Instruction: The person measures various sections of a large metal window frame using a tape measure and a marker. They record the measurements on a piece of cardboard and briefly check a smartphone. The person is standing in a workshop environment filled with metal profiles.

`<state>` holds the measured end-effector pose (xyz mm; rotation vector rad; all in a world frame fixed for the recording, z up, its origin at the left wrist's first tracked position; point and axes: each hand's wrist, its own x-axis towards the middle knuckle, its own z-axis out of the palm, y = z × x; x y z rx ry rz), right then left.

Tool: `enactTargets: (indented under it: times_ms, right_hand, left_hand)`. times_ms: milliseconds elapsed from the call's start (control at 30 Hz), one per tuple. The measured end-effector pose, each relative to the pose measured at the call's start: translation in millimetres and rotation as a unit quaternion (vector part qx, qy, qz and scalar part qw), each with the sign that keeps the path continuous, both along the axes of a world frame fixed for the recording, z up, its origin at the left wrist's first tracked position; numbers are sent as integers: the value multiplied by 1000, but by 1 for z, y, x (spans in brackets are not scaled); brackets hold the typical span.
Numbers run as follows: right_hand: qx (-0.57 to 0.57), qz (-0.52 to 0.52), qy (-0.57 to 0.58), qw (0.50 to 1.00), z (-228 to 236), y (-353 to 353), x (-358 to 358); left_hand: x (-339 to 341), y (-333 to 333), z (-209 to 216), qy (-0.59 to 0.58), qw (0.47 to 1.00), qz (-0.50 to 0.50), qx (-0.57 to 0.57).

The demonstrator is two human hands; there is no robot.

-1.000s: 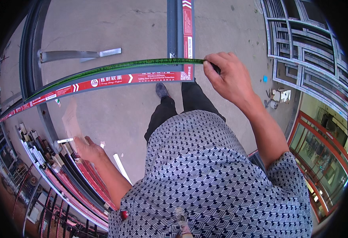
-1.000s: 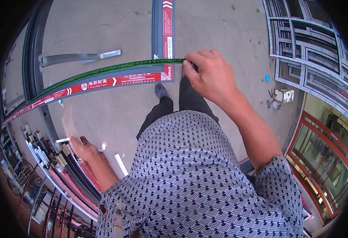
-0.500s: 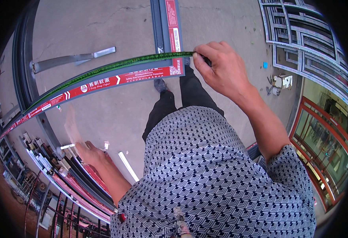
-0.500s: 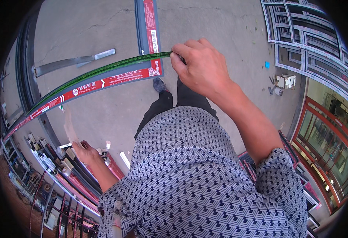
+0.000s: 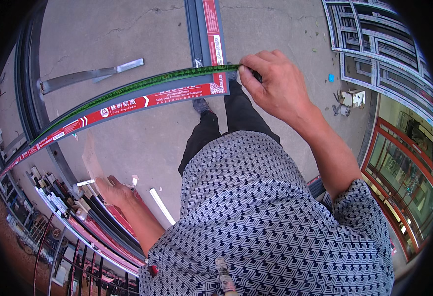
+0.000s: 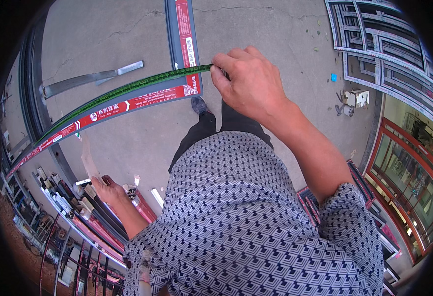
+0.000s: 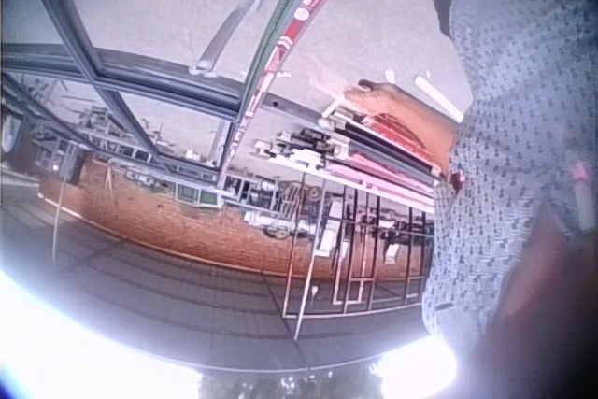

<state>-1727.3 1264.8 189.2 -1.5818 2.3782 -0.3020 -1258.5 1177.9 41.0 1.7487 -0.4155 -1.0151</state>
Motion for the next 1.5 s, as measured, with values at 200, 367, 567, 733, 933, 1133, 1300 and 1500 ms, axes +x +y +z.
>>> enactTargets:
  times_ms: [200, 367, 567, 733, 933, 1133, 1300, 1500]
  right_hand:
    - [1, 2, -4, 1000, 1, 0, 0]
    - [-9, 3, -10, 1000, -1, 2, -1]
    - [-1, 5, -15, 1000, 2, 0, -1]
    - [-9, 6, -30, 999, 2, -1, -1]
    - [-10, 1, -79, 997, -1, -6, -13]
    - [-1, -45, -163, 986, -1, -20, -38]
    - [42, -66, -242, 967, 1, -32, -61]
    - [38, 31, -126, 991, 2, -37, -78]
  left_hand:
    - [-1, 0, 3, -4, 1000, -4, 2]
    - [-1, -2, 4, -3, 1000, 7, 3]
    - [0, -4, 2, -3, 1000, 8, 0]
    - [0, -4, 7, -22, 1000, 8, -14]
    - [3, -6, 26, -19, 996, 46, -73]
    - [-8, -17, 60, -40, 987, 63, -143]
    - [-41, -15, 82, -77, 978, 63, -185]
    - [-66, 3, 81, -82, 975, 80, -191]
